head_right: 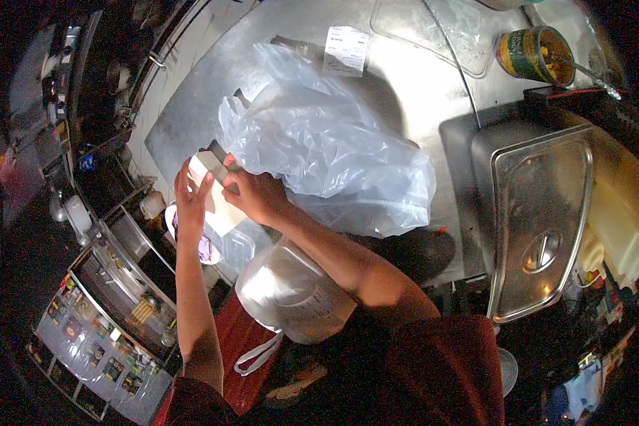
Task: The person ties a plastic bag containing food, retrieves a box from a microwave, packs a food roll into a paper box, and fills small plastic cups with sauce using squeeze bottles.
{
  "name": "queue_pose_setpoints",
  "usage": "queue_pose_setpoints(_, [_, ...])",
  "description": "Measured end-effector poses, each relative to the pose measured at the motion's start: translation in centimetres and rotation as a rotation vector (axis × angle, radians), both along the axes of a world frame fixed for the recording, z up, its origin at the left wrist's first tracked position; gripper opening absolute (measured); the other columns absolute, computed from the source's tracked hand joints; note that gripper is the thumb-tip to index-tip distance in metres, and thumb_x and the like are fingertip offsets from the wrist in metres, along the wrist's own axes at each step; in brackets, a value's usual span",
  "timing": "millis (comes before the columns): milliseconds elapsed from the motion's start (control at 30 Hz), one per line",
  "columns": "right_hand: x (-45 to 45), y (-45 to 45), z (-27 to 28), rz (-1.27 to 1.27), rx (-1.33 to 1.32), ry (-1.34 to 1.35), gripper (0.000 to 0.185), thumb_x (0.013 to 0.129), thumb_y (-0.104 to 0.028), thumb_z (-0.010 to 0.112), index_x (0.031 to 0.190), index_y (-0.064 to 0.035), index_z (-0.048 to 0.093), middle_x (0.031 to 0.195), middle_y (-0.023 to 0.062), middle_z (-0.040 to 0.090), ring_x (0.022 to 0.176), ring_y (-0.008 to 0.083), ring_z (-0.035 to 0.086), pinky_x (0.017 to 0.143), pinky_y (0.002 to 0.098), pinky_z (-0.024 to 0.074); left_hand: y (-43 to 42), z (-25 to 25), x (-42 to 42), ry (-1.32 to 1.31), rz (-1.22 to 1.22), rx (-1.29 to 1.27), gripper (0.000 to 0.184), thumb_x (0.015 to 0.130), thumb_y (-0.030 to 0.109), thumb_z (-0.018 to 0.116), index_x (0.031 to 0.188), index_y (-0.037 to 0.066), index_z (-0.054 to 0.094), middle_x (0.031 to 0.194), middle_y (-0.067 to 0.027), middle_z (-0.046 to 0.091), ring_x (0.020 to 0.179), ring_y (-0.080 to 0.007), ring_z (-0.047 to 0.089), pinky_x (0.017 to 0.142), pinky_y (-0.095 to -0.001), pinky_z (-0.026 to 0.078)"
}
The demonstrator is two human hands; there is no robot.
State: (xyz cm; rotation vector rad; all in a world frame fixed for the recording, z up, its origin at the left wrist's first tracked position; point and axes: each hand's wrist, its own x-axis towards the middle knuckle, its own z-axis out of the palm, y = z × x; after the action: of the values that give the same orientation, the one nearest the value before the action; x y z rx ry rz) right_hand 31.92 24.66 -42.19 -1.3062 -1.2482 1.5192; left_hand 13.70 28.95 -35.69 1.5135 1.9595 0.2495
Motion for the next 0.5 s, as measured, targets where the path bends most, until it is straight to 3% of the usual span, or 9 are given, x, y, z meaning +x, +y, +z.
queue_pose_setpoints(167, [-0.2,0.1,-0.3,-0.031,0.051,-0.009,0.022,0.094,-0.027,0.074,0.095,-0.0045,0.071,0.139,-0.0011,0.058,0.088,0.0303,0.074,0.078,0.0465,0.0577,0.5,-1.4,0.4,0.274,-0.065,0.052,0.092,0.077,0.033,0.093,0.151,-0.001,0.049,0.146,-0.0251,0.047,0.133,-0.0364,0.053,0.112,-0.0457,0.045])
queue_pose_setpoints(300, [0.0,-0.2,-0.3,-0.02,0.019,0.033,0.025,0.094,-0.028,0.075,0.096,-0.0033,0.072,0.144,-0.0015,0.055,0.083,0.031,0.074,0.077,0.046,0.0583,0.7,-1.7,0.0,0.249,-0.027,0.023,0.106,0.074,0.033,0.091,0.159,-0.005,0.039,0.149,-0.0277,0.044,0.136,-0.0404,0.051,0.115,-0.0451,0.043])
queue_pose_setpoints(500, [0.0,-0.3,-0.7,0.102,-0.053,0.027,0.028,0.095,-0.031,0.073,0.102,-0.0039,0.075,0.148,-0.0019,0.052,0.083,0.0318,0.074,0.08,0.0472,0.0581,0.1,-1.5,-0.6,0.184,-0.023,-0.042,0.108,0.084,0.038,0.088,0.165,-0.003,0.028,0.156,-0.0264,0.035,0.144,-0.0374,0.046,0.116,-0.0439,0.043])
